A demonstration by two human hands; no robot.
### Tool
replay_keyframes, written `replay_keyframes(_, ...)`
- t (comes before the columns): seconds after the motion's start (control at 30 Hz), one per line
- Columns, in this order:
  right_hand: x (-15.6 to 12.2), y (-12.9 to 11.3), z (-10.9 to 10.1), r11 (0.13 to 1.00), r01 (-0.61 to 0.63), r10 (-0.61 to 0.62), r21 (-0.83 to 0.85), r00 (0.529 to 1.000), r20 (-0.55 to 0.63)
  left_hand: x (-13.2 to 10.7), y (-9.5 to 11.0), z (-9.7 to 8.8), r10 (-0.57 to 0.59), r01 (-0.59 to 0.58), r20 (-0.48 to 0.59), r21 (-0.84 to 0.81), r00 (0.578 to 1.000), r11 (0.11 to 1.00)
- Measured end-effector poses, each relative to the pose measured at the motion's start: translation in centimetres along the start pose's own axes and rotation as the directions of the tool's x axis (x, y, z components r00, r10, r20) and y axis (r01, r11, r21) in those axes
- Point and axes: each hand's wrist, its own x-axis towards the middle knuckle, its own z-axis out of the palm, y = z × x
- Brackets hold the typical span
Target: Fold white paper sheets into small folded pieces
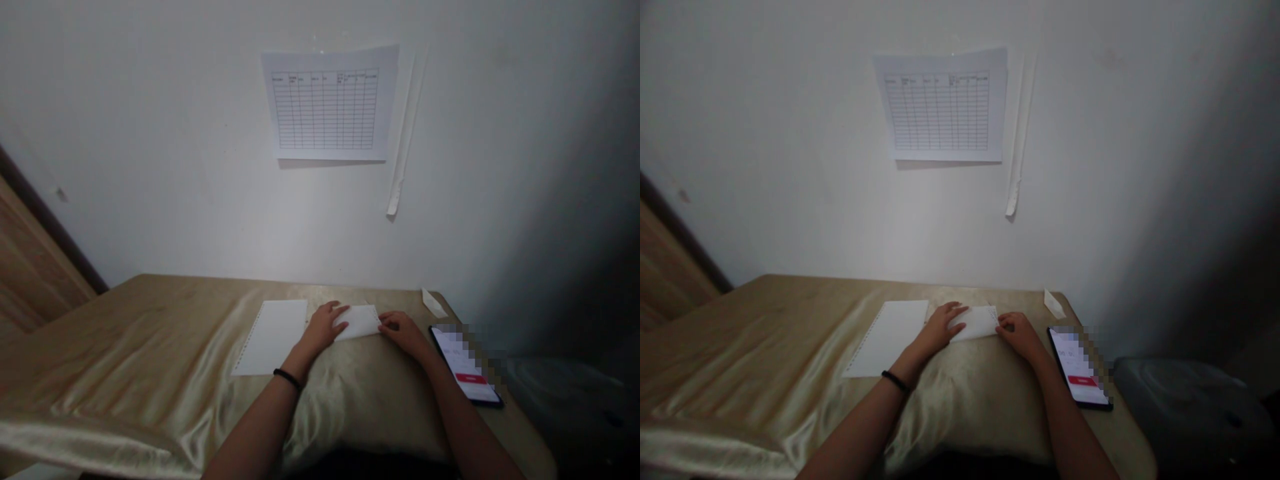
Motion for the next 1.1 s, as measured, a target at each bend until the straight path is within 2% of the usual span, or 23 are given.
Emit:
replay_keyframes(0.17, 0.1, -0.2, 0.2, 0.999, -0.001, -0.001, -0.054, 1.0, -0.02, -0.4, 0.3, 0.3, -0.021, -0.001, 0.151, 0.145, 0.988, 0.989)
replay_keyframes(0.3, 0.1, -0.1, 0.3, 0.987, 0.008, -0.014, -0.158, 0.999, -0.035, -0.7, 0.9, 0.1, -0.008, -0.012, 0.103, 0.198, 0.995, 0.98)
replay_keyframes(0.43, 0.1, 0.2, 0.5, 0.967, -0.055, 0.038, -0.248, 0.997, -0.074, -0.9, 1.6, -0.1, 0.021, -0.035, 0.061, 0.241, 0.998, 0.97)
replay_keyframes(0.63, 0.1, 0.1, 0.6, 0.942, -0.054, 0.031, -0.33, 0.997, -0.072, -1.3, 1.5, 0.5, 0.009, -0.045, 0.147, 0.245, 0.989, 0.968)
replay_keyframes(0.7, 0.0, -0.3, 0.5, 0.934, -0.056, 0.035, -0.354, 0.997, -0.065, -1.3, 1.6, 0.5, 0.009, -0.045, 0.137, 0.264, 0.991, 0.963)
replay_keyframes(0.87, -0.2, -1.0, 0.4, 0.922, -0.063, 0.044, -0.382, 0.997, -0.06, -1.3, 2.6, 0.0, 0.016, -0.036, 0.068, 0.301, 0.998, 0.953)
replay_keyframes(1.1, -0.1, -0.9, 0.5, 0.932, -0.069, 0.063, -0.357, 0.998, -0.031, -0.9, 3.1, 0.0, -0.043, 0.031, 0.047, 0.219, 0.998, 0.975)
